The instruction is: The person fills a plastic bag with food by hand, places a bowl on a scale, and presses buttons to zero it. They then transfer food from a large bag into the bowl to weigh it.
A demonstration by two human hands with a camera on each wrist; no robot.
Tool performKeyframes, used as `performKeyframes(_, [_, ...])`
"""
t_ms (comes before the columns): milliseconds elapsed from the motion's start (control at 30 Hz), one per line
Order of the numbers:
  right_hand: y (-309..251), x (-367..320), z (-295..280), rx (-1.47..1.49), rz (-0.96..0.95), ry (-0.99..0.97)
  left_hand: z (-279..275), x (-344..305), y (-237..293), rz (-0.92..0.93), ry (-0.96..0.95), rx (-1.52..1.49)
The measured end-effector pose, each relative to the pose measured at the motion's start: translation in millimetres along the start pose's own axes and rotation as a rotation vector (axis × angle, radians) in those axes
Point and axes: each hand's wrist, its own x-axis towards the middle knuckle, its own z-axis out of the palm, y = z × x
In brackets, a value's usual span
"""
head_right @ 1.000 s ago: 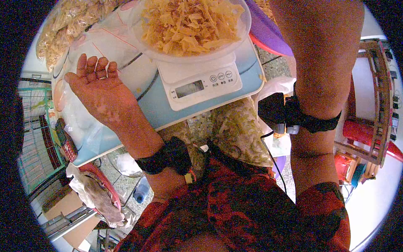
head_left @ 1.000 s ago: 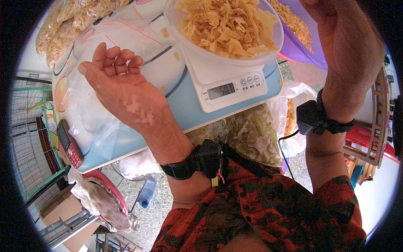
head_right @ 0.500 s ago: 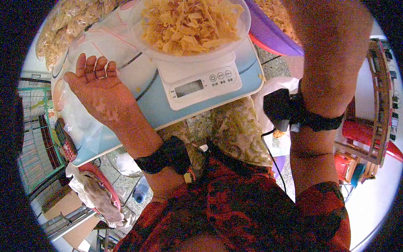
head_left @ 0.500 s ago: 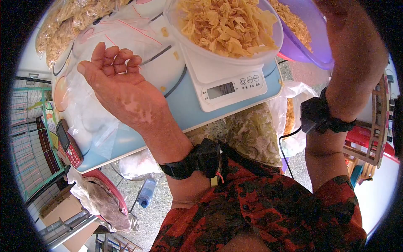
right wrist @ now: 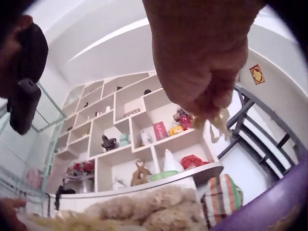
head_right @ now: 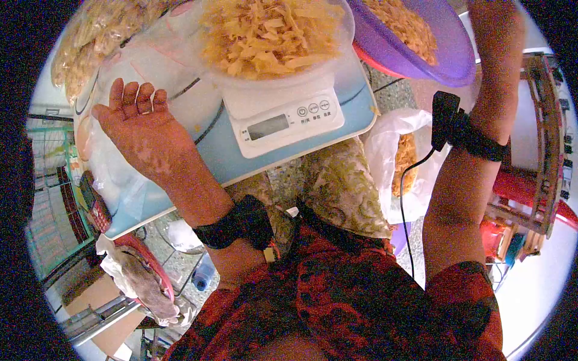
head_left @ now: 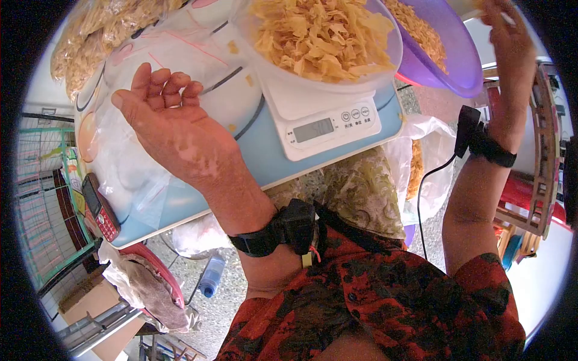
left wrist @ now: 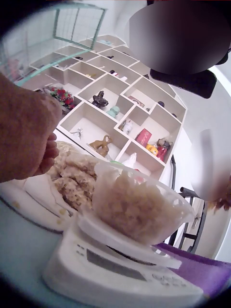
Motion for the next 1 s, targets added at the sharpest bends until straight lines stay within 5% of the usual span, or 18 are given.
performKeyframes(100, [-7.4,-31.5,5.1,-0.392,0.022,-0.227,1.5,0.2,-0.7,-0.015,0.015,0.011])
performKeyframes(233, [10.8,-51.1,13.6,-0.015,0.347,-0.287,5.6,-0.8,-2.7,-0.023,0.015,0.033])
performKeyframes(367, [-52.0,-32.0,8.9,0.258,0.419,-0.303,9.1,-2.3,-6.2,-0.02,0.007,0.059])
performKeyframes(600, [-110.0,-16.6,6.2,0.344,0.131,-0.309,10.2,-3.4,-9.0,0.01,-0.005,0.089])
performKeyframes(700, [-78.6,-6.6,34.7,0.644,-0.189,-0.243,12.8,-7.8,-8.0,0.033,-0.02,0.107])
performKeyframes(1000, [-89.2,-18.6,34.9,0.721,-0.239,-0.244,14.0,-7.7,-11.8,0.025,-0.049,0.095])
